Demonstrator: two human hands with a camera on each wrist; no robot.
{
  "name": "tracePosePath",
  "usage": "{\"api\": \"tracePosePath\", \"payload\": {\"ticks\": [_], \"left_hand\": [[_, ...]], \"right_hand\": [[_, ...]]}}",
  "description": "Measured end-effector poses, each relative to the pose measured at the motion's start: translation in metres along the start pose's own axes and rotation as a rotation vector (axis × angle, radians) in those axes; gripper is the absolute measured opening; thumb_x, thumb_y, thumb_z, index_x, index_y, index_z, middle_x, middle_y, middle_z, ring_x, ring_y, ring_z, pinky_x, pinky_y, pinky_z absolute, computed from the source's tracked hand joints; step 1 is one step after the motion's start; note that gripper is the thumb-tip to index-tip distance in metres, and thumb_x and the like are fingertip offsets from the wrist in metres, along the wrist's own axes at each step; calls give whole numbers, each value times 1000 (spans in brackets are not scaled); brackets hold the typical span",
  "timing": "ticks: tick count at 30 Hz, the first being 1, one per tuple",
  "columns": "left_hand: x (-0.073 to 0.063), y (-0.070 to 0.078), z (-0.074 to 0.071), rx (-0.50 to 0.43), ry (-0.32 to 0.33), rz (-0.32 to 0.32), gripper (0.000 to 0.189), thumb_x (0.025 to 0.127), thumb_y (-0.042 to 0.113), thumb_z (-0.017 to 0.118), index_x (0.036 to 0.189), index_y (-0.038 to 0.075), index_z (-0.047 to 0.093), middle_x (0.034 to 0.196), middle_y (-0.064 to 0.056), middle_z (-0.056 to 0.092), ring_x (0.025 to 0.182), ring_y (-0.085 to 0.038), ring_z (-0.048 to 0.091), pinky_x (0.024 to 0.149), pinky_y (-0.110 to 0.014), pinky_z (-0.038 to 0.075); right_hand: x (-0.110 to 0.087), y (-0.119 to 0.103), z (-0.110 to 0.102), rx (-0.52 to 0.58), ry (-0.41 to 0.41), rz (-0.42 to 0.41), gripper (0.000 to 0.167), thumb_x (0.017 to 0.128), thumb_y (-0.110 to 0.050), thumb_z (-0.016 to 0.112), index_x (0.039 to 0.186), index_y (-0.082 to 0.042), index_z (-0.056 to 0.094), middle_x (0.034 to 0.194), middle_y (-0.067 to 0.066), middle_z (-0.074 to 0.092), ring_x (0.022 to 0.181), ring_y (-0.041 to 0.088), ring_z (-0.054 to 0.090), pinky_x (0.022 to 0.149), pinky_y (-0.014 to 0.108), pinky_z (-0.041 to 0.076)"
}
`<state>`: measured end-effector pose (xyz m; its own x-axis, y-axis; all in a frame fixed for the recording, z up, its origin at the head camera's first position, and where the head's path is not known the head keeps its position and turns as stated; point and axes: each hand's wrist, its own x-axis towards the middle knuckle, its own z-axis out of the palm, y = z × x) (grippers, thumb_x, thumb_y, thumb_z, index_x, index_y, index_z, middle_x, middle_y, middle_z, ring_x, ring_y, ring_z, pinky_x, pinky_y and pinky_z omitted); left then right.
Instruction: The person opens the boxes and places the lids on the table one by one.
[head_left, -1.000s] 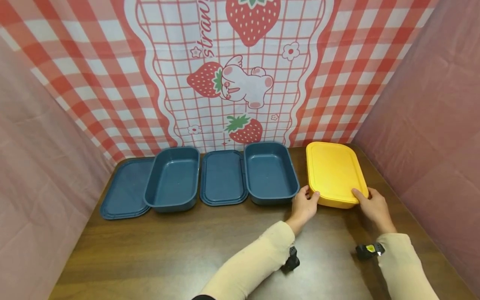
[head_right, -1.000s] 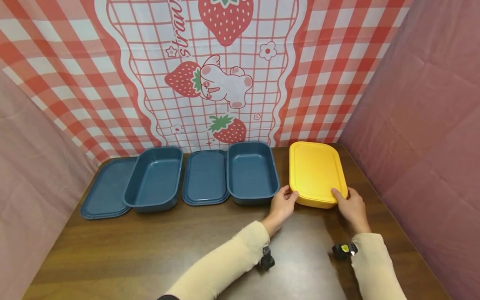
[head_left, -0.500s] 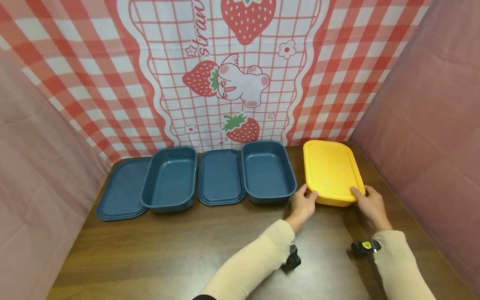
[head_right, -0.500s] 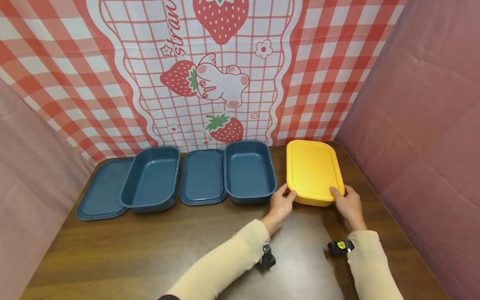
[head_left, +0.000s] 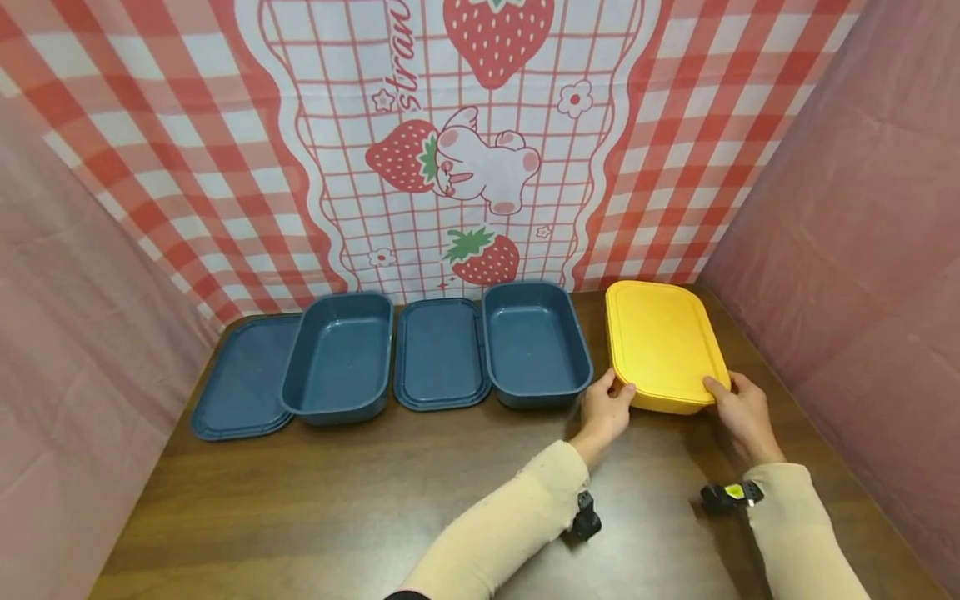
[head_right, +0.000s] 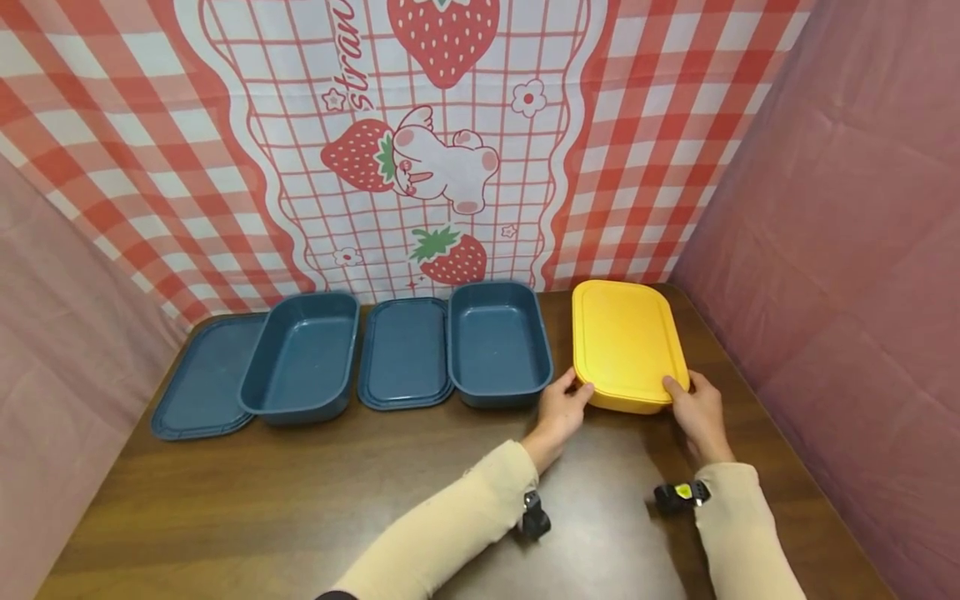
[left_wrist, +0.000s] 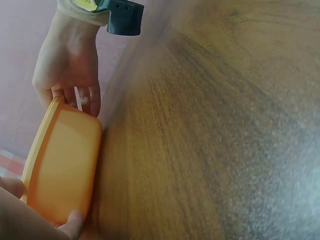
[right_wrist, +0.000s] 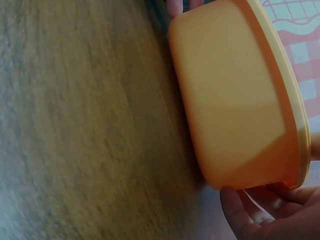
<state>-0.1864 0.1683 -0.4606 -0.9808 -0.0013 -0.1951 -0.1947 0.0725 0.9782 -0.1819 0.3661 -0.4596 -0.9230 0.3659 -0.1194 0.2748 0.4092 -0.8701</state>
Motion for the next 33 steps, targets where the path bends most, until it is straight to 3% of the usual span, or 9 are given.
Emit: {"api": "tracePosePath", "payload": {"ticks": [4,7,15,23,33], "left_hand": [[-2,2,-1,32,3,17,47,91,19,67,136,9,57,133,-5,63,117,-17,62,101,-32,49],[-4,2,-2,71,1,38,48,90,18,68,136,10,57,134,-5,63,117,-17,61,100,-30,49],[-10,1,-3,82,-2,23,51,90,19,69,139,12,55,139,-2,58,120,-19,60,100,-30,49],[-16,0,-3,51,41,2,52,90,18,68,139,8,55,141,-5,56,126,-19,57,106,-32,45],[-20,1,-7,64,96,31,51,89,16,69,137,7,56,139,-7,59,124,-21,58,105,-33,45]], "right_hand": [[0,-2,-2,8,-14,-16,62,101,-31,46,141,15,34,97,-7,50,74,-8,50,67,14,52],[1,-3,-4,1,-24,-41,62,101,-31,46,141,15,35,97,-9,50,75,-9,50,67,13,52],[2,-5,-5,-85,-46,-89,64,102,-35,44,140,15,36,122,22,50,76,-10,47,66,11,49],[1,-6,-3,-111,-66,-108,66,102,-37,44,141,15,35,123,24,49,74,-9,48,64,14,49],[5,-10,2,-147,-88,-123,66,102,-37,44,142,15,34,131,31,47,77,-10,44,65,8,43]]}}
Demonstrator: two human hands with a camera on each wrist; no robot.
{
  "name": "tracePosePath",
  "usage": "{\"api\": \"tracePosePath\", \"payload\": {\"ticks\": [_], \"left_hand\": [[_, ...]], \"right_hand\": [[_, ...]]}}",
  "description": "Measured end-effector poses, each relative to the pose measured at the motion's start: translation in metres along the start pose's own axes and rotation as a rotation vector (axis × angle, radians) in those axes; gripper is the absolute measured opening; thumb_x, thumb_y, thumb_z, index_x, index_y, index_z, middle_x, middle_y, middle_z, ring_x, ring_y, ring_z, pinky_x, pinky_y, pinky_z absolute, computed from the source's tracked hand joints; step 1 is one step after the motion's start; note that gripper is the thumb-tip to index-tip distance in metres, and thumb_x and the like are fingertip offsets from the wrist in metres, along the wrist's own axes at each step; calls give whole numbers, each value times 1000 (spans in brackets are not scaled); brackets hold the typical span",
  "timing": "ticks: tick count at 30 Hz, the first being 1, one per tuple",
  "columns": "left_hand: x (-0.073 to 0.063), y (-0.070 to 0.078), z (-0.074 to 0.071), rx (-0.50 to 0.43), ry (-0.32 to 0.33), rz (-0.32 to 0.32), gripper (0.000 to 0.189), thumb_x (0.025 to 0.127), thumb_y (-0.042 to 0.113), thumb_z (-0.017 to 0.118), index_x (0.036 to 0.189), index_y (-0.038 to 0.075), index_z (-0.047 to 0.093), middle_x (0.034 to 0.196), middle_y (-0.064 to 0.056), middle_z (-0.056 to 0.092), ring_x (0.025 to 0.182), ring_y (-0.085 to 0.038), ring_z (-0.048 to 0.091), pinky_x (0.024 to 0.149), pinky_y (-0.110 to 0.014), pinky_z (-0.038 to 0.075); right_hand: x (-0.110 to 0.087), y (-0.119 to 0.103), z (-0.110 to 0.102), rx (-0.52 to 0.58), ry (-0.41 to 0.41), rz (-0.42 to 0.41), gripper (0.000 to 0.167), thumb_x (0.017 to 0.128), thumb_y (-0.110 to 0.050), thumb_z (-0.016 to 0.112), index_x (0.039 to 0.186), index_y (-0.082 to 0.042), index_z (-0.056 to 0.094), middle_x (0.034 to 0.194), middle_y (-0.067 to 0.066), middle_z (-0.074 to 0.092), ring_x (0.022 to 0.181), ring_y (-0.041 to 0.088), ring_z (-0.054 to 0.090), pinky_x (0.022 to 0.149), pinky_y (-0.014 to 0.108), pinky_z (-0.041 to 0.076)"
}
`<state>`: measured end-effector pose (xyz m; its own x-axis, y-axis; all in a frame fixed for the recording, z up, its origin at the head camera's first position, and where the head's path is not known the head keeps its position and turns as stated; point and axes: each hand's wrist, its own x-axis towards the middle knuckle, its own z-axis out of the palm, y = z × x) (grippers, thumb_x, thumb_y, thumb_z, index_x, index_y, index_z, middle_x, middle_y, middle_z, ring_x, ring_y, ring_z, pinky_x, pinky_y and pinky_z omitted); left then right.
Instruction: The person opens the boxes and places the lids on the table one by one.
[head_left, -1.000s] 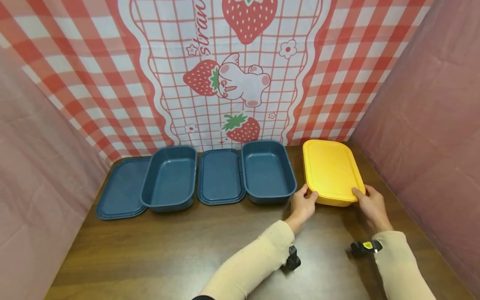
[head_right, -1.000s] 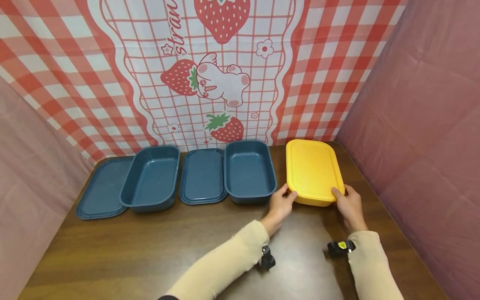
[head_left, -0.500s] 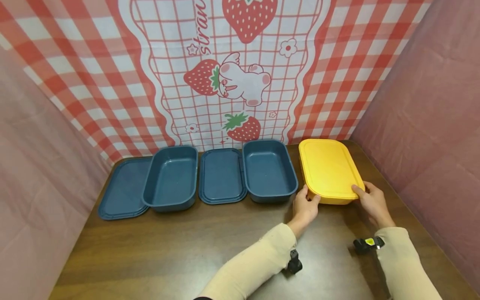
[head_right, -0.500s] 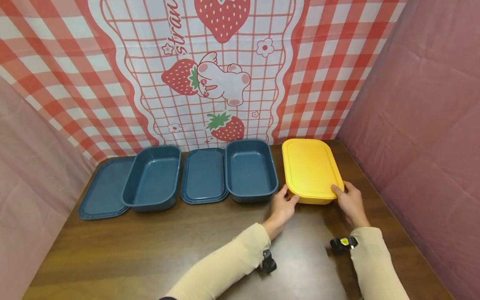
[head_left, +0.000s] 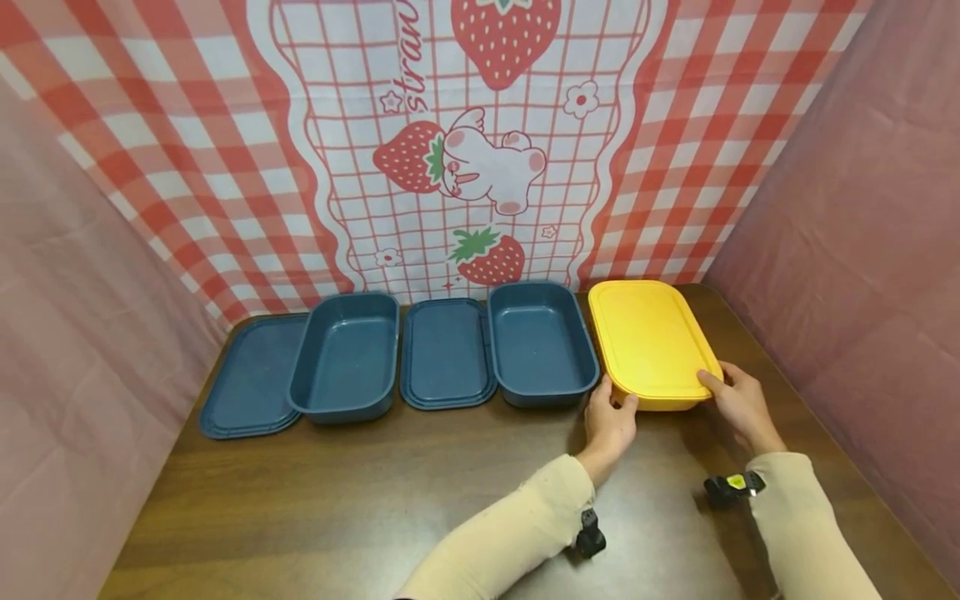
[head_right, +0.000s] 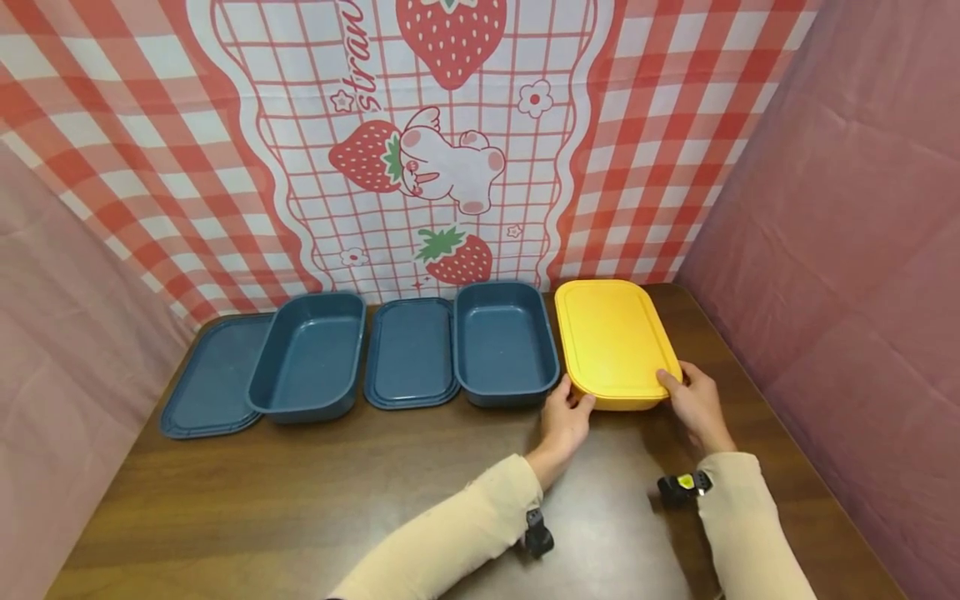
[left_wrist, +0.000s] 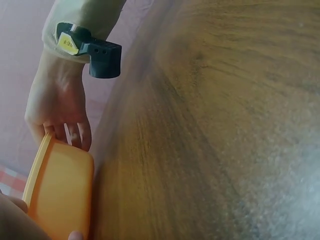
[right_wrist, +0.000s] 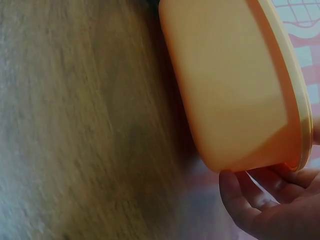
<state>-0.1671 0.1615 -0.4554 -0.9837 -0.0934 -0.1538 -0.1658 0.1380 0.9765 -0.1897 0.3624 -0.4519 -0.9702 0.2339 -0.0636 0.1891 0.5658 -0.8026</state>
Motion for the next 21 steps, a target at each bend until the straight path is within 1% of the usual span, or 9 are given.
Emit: {"api": "tracePosePath", "payload": {"ticks": [4,9,11,15,16,17,19,21], "left_hand": [[-2,-2,0,11,24,12,51,88,16,69,137,8,56,136,-7,61,121,-22,60,104,-33,46],[-2,-3,0,30,33,27,51,87,16,70,136,7,57,133,-8,62,121,-22,60,103,-33,46],[-1,-3,0,33,33,28,51,87,16,70,136,7,57,134,-8,62,121,-22,60,103,-33,46],[1,-5,0,35,31,30,51,88,17,69,136,8,57,133,-8,62,121,-22,60,103,-34,46],[1,-6,-1,38,31,33,51,88,17,69,136,7,57,132,-9,63,120,-23,61,103,-34,47],[1,-6,-1,35,30,24,51,88,17,69,136,8,57,132,-8,63,119,-23,61,103,-34,47],[2,-5,-1,31,27,9,50,88,17,69,136,8,57,132,-8,63,118,-23,61,102,-35,47],[2,-4,-1,24,24,-12,51,88,17,69,136,9,57,131,-8,64,118,-23,62,102,-36,48]], "right_hand": [[1,1,3,16,8,-17,63,102,-34,46,140,16,37,125,29,50,75,-10,46,65,10,45],[3,3,4,4,20,-29,60,101,-32,48,137,15,42,110,17,55,73,-8,48,65,12,47],[4,3,4,5,16,-25,60,101,-32,48,137,15,41,111,17,55,73,-8,48,65,12,47],[4,3,5,-5,-4,-10,63,102,-35,46,139,15,38,121,27,51,76,-7,46,65,10,44],[4,3,5,-14,-9,-7,64,102,-36,45,140,15,37,125,29,50,78,-5,46,65,9,43],[4,3,5,-23,-12,-3,65,102,-37,45,140,15,37,127,30,49,83,0,48,66,8,41],[5,4,4,-42,-20,2,67,102,-38,44,141,15,35,132,33,47,93,13,52,68,9,38],[6,4,4,-47,-14,0,67,102,-38,44,142,15,34,134,35,45,104,27,50,71,11,36]]}}
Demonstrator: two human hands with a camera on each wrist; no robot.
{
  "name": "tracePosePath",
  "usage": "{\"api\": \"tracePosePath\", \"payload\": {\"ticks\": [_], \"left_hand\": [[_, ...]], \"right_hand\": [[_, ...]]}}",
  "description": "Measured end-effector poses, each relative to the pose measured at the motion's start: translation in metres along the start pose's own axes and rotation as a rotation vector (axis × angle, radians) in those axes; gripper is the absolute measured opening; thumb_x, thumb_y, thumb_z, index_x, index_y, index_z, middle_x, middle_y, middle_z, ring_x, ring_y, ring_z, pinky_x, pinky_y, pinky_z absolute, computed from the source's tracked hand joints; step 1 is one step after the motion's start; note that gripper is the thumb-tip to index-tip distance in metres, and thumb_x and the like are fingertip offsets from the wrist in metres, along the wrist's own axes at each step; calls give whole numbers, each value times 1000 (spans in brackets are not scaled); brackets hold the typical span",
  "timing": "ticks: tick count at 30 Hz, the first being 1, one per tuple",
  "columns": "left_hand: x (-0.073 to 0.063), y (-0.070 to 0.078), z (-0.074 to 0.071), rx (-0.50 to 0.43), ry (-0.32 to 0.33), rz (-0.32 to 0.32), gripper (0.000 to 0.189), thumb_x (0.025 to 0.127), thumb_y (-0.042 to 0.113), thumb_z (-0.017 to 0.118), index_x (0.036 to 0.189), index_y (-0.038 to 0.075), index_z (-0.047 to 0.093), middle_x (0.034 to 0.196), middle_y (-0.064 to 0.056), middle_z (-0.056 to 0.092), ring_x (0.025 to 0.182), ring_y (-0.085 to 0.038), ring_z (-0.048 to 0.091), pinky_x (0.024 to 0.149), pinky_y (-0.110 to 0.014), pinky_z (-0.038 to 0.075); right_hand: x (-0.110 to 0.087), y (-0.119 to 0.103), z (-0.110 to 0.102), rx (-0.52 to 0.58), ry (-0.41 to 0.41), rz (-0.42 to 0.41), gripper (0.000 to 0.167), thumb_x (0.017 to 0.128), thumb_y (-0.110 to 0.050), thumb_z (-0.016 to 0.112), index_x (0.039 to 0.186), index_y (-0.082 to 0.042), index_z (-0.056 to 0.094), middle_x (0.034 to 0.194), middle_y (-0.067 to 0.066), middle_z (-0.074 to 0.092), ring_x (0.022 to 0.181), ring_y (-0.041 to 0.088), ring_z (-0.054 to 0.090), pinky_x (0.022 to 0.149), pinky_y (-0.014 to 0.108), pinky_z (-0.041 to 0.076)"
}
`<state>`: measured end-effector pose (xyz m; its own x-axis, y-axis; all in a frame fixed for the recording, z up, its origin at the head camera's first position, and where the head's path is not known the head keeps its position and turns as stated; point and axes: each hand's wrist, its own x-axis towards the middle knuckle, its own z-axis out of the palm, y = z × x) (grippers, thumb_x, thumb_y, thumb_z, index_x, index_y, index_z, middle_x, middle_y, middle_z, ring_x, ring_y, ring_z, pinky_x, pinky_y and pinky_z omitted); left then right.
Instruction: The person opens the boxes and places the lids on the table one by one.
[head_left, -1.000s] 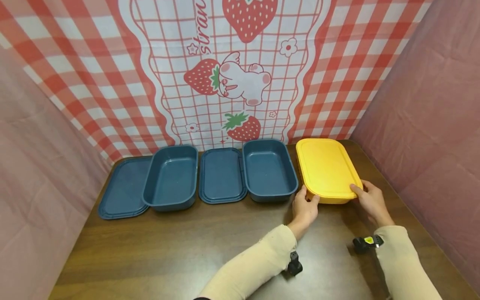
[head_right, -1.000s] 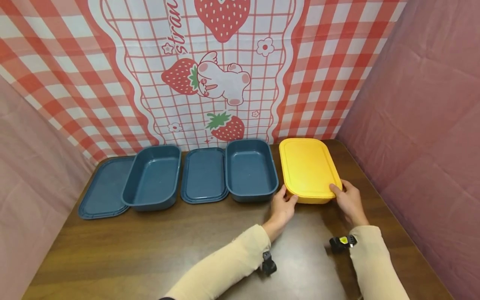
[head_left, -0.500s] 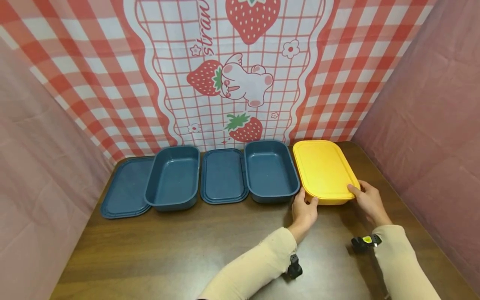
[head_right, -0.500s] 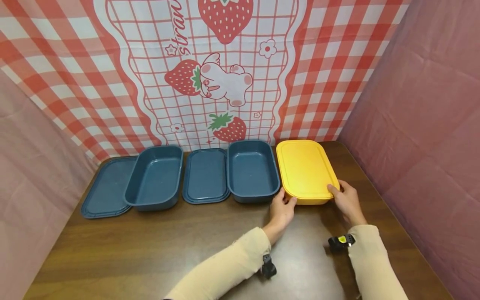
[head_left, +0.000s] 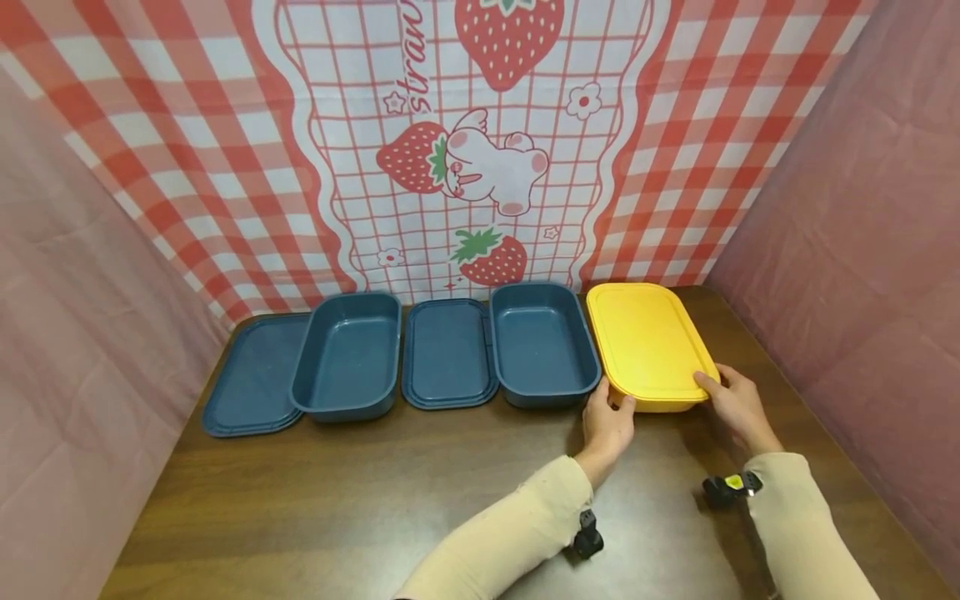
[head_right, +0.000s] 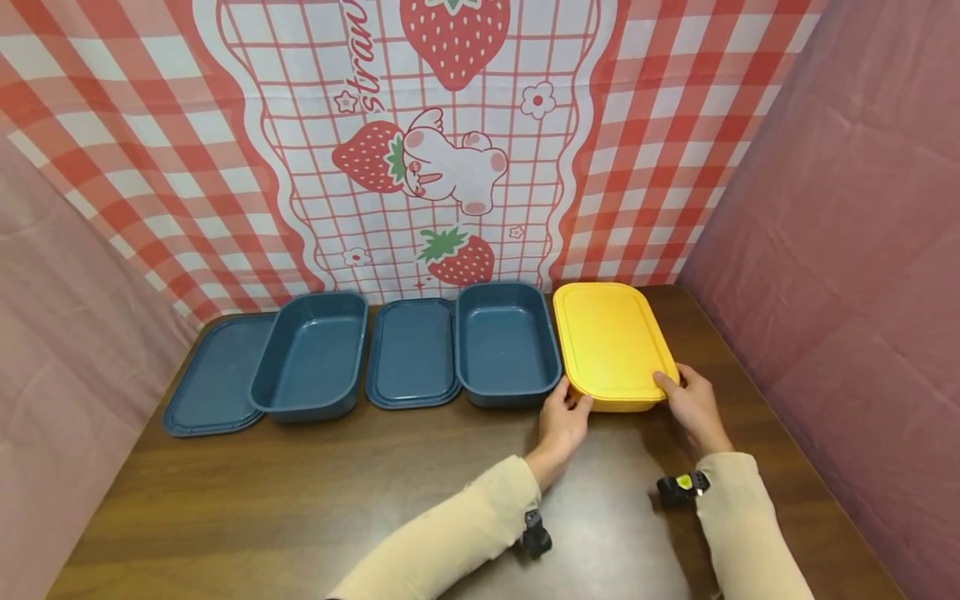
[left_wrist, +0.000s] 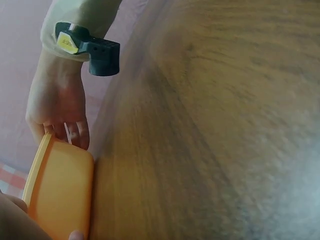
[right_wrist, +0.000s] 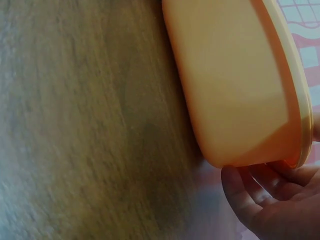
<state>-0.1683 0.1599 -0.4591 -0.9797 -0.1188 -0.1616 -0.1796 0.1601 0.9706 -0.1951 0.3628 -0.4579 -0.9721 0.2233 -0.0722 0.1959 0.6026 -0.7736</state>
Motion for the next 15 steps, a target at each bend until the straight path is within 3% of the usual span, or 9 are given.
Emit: {"api": "tracePosePath", "payload": {"ticks": [2,6,10,15], "left_hand": [[1,1,1,-7,0,-20,51,87,15,69,136,10,57,131,-7,64,118,-23,62,101,-36,48],[3,2,2,-9,10,-24,52,85,12,68,136,10,58,130,-7,65,119,-21,61,101,-35,48],[3,1,2,-3,16,-17,51,85,11,69,135,9,58,129,-7,66,118,-21,62,101,-35,49],[3,0,2,-4,24,-25,50,85,12,69,134,10,59,128,-6,66,118,-21,61,101,-35,48]], "right_hand": [[0,0,0,-7,0,0,68,102,-39,43,142,16,33,137,37,43,113,38,45,75,14,35],[2,-1,0,-29,10,-19,69,102,-40,42,141,17,33,137,39,42,118,44,44,85,29,41],[0,-2,0,-93,38,-63,67,102,-37,44,139,18,34,131,40,45,113,47,46,92,50,41],[-5,-6,0,-195,100,-173,60,101,-30,49,136,17,39,124,40,49,107,49,50,89,58,42]]}}
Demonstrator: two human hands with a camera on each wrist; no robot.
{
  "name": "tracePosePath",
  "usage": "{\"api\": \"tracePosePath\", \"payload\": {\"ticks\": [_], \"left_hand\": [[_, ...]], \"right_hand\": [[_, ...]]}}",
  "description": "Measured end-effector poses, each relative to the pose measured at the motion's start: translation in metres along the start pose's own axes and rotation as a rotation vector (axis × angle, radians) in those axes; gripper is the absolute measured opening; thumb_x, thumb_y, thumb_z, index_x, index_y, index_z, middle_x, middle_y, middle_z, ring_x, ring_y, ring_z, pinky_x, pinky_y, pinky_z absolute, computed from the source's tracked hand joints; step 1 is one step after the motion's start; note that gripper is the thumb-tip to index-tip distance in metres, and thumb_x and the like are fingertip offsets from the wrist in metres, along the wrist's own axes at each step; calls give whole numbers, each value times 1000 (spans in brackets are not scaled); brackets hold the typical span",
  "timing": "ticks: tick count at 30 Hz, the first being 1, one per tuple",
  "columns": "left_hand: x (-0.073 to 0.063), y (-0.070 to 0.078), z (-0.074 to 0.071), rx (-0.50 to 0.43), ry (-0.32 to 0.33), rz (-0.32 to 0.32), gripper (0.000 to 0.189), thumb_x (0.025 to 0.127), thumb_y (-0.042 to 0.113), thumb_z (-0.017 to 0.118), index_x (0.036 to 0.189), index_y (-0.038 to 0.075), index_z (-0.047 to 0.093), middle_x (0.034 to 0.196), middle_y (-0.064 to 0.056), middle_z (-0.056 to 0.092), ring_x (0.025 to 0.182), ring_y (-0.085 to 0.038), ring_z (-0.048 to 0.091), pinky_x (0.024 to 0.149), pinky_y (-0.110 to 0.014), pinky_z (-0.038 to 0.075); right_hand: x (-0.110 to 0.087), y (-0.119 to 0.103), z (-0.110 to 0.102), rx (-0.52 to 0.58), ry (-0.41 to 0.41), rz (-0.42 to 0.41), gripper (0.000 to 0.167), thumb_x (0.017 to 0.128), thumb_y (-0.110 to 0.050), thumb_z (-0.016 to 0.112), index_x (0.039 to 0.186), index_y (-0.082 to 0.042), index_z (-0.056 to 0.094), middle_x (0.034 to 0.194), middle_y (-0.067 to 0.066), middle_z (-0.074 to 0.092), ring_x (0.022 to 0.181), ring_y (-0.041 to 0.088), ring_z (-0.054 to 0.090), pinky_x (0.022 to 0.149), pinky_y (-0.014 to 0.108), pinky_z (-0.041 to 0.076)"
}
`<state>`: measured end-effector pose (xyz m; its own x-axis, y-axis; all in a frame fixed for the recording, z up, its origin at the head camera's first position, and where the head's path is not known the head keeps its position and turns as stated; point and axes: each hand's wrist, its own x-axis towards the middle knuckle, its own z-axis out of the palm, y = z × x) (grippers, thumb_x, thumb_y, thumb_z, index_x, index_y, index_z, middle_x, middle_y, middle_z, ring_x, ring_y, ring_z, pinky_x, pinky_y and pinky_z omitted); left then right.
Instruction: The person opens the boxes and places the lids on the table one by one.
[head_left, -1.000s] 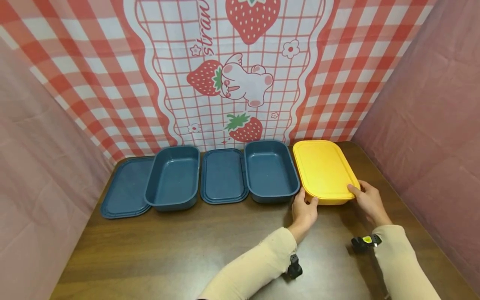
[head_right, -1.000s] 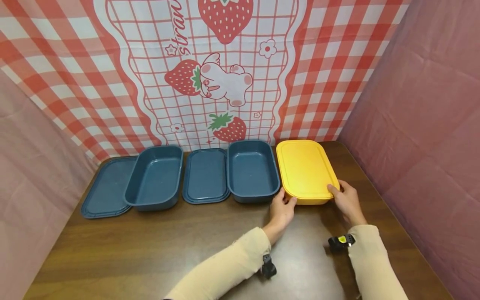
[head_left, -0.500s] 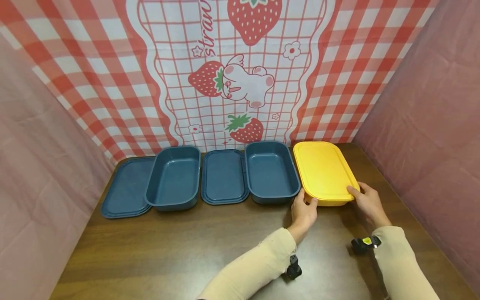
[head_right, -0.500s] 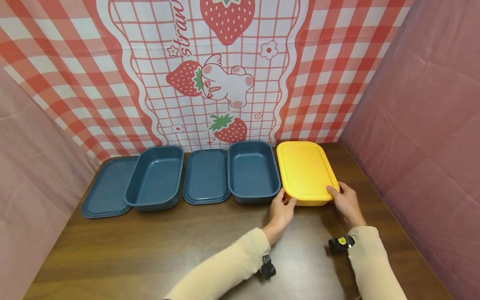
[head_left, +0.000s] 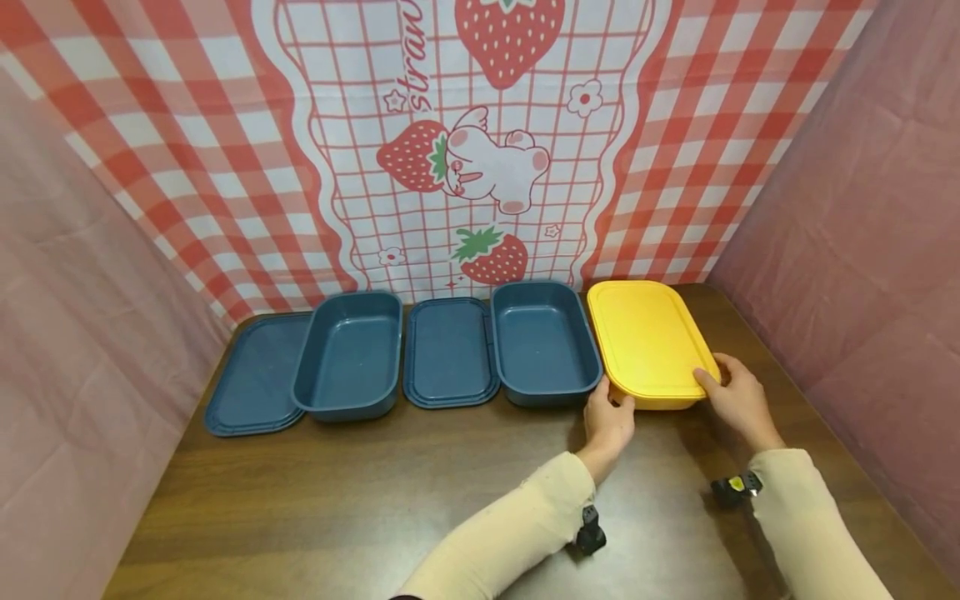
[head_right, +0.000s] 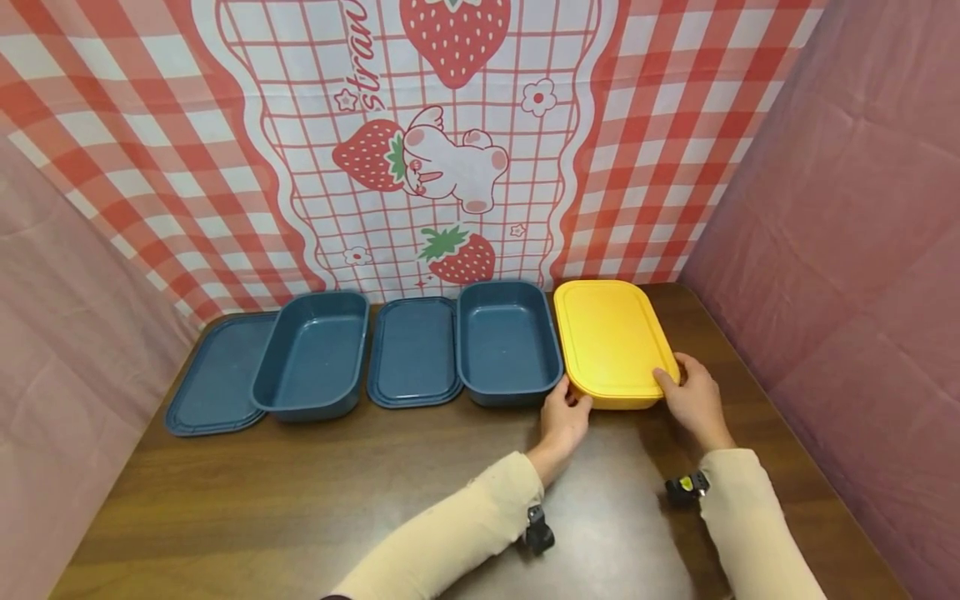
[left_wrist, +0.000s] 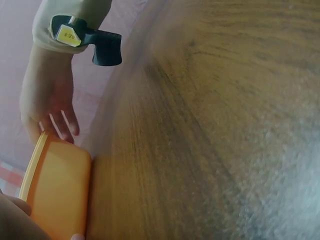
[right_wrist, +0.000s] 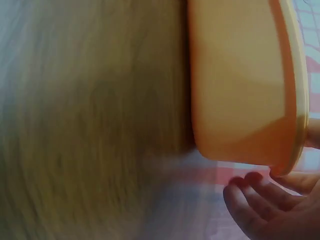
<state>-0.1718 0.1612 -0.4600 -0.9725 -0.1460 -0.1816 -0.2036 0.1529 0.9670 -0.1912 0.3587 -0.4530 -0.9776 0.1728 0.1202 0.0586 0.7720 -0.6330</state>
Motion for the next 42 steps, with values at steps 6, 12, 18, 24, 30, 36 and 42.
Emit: {"api": "tracePosePath", "payload": {"ticks": [6,12,18,24,30,36,42], "left_hand": [[0,-1,0,6,-4,-20,49,86,13,69,134,10,60,130,-6,65,121,-21,60,103,-36,47],[0,-4,0,12,-2,-15,49,86,13,69,134,10,60,129,-6,66,120,-21,61,103,-35,47],[-1,-6,0,48,-4,11,49,85,14,71,132,8,61,131,-7,64,123,-23,59,104,-36,46],[1,-9,0,52,-7,15,49,86,15,71,133,7,60,132,-8,64,123,-24,58,104,-36,46],[3,-11,1,49,-2,15,48,85,15,70,131,8,61,125,-8,68,118,-24,62,100,-37,49],[5,-6,1,19,2,3,46,85,15,70,130,7,62,125,-8,68,118,-23,62,101,-37,49],[5,-4,-1,15,-1,-18,45,86,15,71,129,9,63,124,-7,69,117,-22,63,100,-37,49]], "right_hand": [[-5,-8,-2,-115,65,-140,49,96,-21,58,128,16,49,120,40,48,108,53,47,91,65,37],[-11,-22,-2,-204,110,-277,37,86,-12,71,114,11,61,115,37,53,105,53,48,90,65,38],[-17,-32,4,-225,125,-382,28,82,-6,75,105,8,67,106,30,61,96,47,54,83,61,43],[-20,-33,14,-223,149,-520,16,79,-1,75,95,2,73,95,17,69,89,37,65,78,53,49],[-22,-33,19,-240,118,-614,17,77,-6,78,94,-2,76,95,15,70,89,34,65,78,52,50],[-21,-33,18,-263,95,-626,36,70,-17,84,101,-2,75,101,18,68,94,37,60,81,56,48],[-21,-31,20,-282,139,-660,43,61,-14,88,100,-1,75,100,19,68,93,38,60,79,56,49]]}}
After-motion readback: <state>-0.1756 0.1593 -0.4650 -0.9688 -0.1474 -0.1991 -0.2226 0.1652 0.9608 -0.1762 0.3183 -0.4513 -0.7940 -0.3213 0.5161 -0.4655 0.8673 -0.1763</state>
